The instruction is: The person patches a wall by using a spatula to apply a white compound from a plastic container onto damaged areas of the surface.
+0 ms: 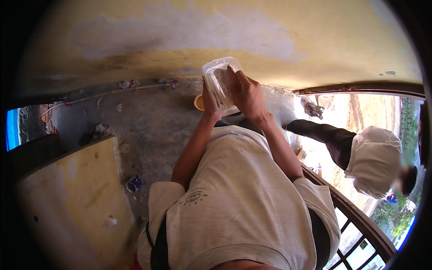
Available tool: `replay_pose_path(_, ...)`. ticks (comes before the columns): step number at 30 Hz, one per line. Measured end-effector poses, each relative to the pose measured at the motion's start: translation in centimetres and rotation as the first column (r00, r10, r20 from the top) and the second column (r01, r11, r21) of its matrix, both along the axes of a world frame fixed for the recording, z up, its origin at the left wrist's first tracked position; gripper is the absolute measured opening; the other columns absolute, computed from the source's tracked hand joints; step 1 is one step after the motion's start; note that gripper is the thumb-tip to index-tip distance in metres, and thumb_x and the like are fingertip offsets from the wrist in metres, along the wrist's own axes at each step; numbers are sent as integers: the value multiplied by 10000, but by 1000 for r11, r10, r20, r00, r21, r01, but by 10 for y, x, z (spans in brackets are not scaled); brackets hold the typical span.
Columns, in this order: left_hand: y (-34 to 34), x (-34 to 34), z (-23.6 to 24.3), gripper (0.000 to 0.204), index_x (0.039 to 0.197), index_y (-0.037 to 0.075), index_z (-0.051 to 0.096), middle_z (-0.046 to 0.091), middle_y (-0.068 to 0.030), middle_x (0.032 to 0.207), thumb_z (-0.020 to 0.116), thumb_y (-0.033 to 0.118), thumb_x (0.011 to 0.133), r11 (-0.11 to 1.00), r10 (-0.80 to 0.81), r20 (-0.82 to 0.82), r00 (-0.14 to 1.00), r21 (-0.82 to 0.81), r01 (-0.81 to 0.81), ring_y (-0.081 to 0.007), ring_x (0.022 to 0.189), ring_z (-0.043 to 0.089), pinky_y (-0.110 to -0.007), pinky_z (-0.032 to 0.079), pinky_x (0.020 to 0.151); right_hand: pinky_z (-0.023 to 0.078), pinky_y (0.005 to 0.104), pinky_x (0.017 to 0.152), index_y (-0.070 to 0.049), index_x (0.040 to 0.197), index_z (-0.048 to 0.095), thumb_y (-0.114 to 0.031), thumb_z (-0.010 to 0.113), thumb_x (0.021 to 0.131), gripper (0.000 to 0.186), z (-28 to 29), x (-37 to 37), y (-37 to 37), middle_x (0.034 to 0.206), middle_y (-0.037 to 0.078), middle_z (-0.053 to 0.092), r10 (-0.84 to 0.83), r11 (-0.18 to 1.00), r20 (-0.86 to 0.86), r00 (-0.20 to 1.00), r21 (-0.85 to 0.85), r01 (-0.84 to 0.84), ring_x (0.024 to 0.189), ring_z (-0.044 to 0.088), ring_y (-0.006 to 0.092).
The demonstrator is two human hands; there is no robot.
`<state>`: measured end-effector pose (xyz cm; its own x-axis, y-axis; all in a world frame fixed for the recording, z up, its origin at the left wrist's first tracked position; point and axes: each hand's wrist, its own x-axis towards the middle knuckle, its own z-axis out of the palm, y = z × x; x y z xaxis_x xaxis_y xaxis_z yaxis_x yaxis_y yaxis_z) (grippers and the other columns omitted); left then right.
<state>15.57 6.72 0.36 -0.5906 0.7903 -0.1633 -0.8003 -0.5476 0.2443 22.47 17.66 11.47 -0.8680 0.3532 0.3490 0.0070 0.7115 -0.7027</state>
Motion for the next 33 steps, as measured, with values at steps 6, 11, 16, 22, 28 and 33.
replay_pose_path(6,12,5,17,752,1448,102,399,523,-118,1383,258,670,975,989,3,-58,998,-147,-11,-292,1239,544,-456,457,1033,469,469,565,2,893,515,-46,571,889,74,9,13,19,741,236,613,-173,971,57,983,-155,180,672,615,433)
replay_pose_path(11,26,13,20,796,1431,83,413,556,-120,1341,262,704,956,976,-57,-70,996,-214,41,-273,1206,566,-446,477,999,471,489,574,6,916,537,-74,593,880,104,-5,17,25,768,246,624,-270,958,179,946,-53,283,695,620,442)
replay_pose_path(16,46,20,22,822,1462,86,366,527,-133,1375,259,717,946,976,-104,-75,992,-199,87,-289,1234,549,-461,463,1029,475,364,537,33,934,580,-47,555,884,98,9,24,51,659,229,580,-250,958,128,960,-108,264,526,563,342)
replay_pose_path(22,86,37,24,840,1473,98,355,510,-133,1395,277,735,930,967,-117,-66,991,-234,98,-295,1256,530,-480,443,1047,497,508,580,-10,933,557,-99,550,888,99,8,42,95,737,231,640,-271,962,199,942,28,271,663,622,442)
replay_pose_path(28,118,50,26,831,1479,109,351,509,-120,1398,295,729,929,973,-106,-29,994,-210,97,-309,1259,523,-506,425,1055,473,330,554,21,945,586,-86,592,892,119,32,57,115,650,195,581,-349,930,132,928,-74,360,539,588,238)
replay_pose_path(33,134,57,31,616,1436,117,408,505,-102,1390,284,546,1011,980,-128,14,992,-153,129,-289,1252,526,-512,455,1032,461,266,601,3,1014,593,-130,618,933,159,17,84,151,740,62,632,-337,782,47,940,-542,307,612,550,102)
